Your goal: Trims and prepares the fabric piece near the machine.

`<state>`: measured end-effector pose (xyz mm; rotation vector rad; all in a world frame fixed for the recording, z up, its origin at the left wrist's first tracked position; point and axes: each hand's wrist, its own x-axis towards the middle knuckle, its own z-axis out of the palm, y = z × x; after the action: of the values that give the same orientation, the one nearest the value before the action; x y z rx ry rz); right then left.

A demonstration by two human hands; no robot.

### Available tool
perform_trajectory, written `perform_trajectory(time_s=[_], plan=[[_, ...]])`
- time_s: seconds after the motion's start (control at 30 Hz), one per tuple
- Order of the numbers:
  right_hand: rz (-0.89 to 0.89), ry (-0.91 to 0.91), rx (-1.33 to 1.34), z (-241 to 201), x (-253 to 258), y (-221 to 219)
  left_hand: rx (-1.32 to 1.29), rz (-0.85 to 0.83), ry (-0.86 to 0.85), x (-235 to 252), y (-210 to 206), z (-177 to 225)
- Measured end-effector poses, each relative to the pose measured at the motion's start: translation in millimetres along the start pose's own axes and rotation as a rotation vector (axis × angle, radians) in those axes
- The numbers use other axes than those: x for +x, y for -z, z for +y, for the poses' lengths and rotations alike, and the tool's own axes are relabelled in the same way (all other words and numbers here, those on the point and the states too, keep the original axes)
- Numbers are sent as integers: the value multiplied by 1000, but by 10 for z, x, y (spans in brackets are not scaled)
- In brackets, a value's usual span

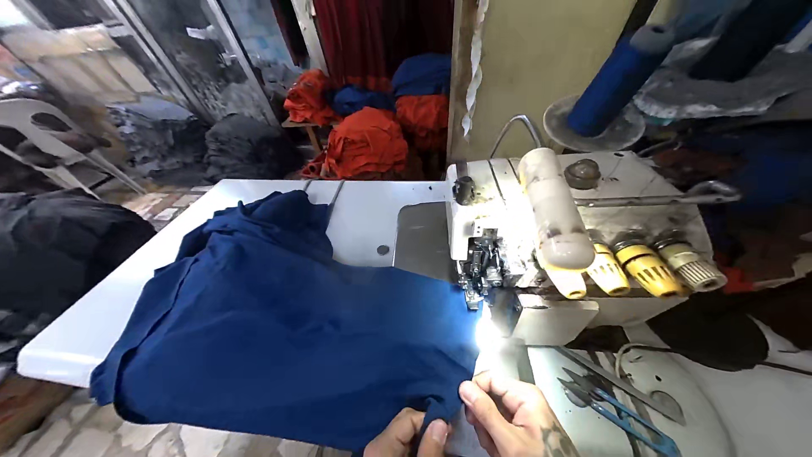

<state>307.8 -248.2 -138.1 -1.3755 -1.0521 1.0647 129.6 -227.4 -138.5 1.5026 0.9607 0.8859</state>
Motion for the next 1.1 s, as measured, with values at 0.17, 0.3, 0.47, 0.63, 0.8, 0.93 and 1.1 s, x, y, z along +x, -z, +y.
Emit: perform_trajectory(time_s=[0.17, 0.3, 0.47, 0.63, 0.8, 0.93, 1.1], plan=[[-82, -50, 97, -10, -51, -4, -78, -102, 37, 59, 97, -63], [-129, 85, -87, -47, -99, 101, -72, -115, -1, 77, 63, -127], [-204, 203, -343, -65, -61, 184, 6, -113, -87, 93, 78, -161], [-263, 351, -594, -60, 46, 161, 152, -96, -129, 104, 110, -114], [-382, 407, -834, -183, 60, 175, 311, -91, -172, 110, 106, 33], [-266, 542, -850, -197, 22, 126, 397, -148, -253, 123, 257, 157], [-225, 465, -721, -90, 55, 92, 322, -92, -207, 0, 325, 62]])
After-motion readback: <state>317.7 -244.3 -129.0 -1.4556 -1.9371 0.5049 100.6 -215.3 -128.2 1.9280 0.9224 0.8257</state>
